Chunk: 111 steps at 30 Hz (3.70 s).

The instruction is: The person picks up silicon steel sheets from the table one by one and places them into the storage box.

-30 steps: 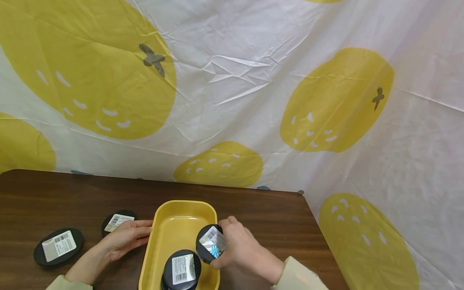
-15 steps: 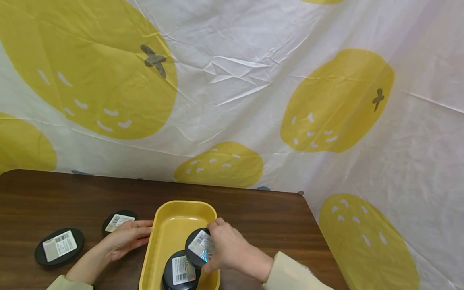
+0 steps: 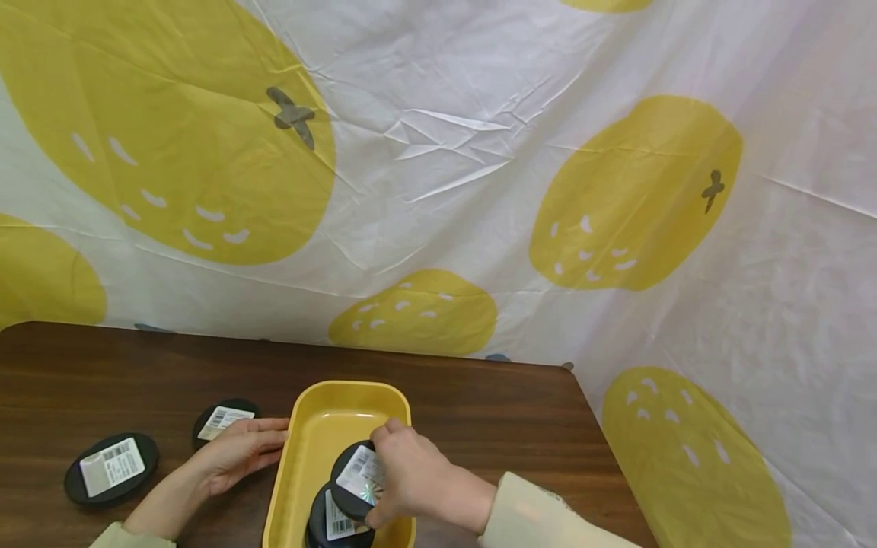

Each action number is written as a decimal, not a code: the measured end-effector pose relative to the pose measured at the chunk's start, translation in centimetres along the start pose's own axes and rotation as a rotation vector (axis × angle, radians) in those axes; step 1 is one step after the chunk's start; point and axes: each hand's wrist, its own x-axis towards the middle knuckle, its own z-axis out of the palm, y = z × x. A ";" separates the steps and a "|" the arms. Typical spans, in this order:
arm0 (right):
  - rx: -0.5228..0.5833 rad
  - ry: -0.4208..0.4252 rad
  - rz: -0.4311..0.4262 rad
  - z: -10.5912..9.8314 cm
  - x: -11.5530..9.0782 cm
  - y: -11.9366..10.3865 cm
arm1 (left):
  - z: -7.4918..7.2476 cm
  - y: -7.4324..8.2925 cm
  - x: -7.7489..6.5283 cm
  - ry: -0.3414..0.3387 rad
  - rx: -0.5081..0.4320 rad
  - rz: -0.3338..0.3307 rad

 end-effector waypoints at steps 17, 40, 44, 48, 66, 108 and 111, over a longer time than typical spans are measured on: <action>-0.019 -0.095 -0.025 1.2 0.3 -1.0 | 0.0 -0.1 0.1 0.003 0.003 -0.002; -0.147 -0.090 -0.107 2.8 0.9 -1.0 | 0.2 0.0 0.1 0.034 0.004 -0.006; -0.161 -0.075 -0.121 3.1 0.9 -0.8 | 0.3 0.0 0.0 0.037 0.009 -0.009; -0.165 -0.063 -0.134 3.4 0.9 -0.7 | 0.3 0.0 0.1 0.043 0.009 -0.010; -0.148 -0.052 -0.116 4.0 0.7 -0.5 | 0.2 0.0 0.1 0.026 0.010 -0.008; -0.145 -0.052 -0.093 4.4 0.6 -0.7 | 0.1 0.0 0.0 0.009 0.013 0.002; -0.132 -0.053 -0.100 4.3 0.6 -0.6 | 0.0 0.0 0.0 0.007 0.016 0.002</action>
